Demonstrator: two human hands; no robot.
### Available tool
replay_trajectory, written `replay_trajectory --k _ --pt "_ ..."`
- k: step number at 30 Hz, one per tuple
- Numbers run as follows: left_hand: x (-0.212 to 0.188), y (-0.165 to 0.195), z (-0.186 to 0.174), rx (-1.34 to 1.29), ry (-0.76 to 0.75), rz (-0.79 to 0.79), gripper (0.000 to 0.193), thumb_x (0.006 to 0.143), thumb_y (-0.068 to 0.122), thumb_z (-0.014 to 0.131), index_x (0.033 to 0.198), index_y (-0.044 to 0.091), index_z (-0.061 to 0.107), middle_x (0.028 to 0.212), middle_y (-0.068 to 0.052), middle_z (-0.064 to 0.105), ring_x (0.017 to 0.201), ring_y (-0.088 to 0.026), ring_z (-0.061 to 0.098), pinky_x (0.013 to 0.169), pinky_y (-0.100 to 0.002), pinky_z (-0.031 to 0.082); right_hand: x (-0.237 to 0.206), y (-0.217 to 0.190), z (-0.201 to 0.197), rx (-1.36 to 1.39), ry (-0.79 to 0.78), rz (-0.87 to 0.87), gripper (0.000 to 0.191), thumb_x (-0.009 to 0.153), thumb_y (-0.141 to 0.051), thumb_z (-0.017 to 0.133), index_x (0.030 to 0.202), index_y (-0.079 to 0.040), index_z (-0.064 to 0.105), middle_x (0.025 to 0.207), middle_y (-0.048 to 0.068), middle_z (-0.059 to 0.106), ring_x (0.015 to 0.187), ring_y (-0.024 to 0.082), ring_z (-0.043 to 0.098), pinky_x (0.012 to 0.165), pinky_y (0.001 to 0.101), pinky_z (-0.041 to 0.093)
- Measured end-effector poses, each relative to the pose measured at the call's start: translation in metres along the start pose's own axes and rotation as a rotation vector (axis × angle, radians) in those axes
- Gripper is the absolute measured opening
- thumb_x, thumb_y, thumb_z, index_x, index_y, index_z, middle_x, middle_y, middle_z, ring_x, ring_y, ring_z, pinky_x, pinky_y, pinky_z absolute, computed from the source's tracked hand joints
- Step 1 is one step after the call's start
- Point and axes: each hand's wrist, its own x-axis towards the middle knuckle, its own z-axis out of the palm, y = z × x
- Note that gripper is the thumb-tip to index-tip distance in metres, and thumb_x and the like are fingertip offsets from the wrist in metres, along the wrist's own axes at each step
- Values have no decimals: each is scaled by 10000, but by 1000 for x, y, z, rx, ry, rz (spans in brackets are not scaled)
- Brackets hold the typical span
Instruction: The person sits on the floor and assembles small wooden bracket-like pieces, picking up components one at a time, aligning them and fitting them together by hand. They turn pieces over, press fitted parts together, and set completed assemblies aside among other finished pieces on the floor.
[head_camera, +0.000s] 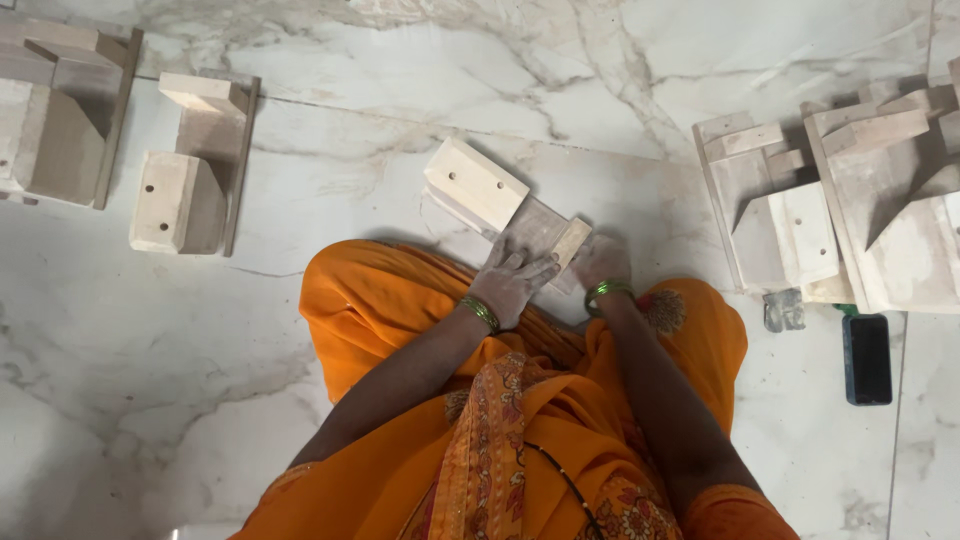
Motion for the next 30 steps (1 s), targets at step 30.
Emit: replay_trajectory --k 30 --pt "48 -29 -18 95 71 -22 738 953 363 588 1595 283 232 1631 -60 328 1507 -307 274 1216 -581 185 -23 60 -4 1233 118 279 165 1021 -137 552 1034 -4 650 779 85 710 584 107 633 502 242 512"
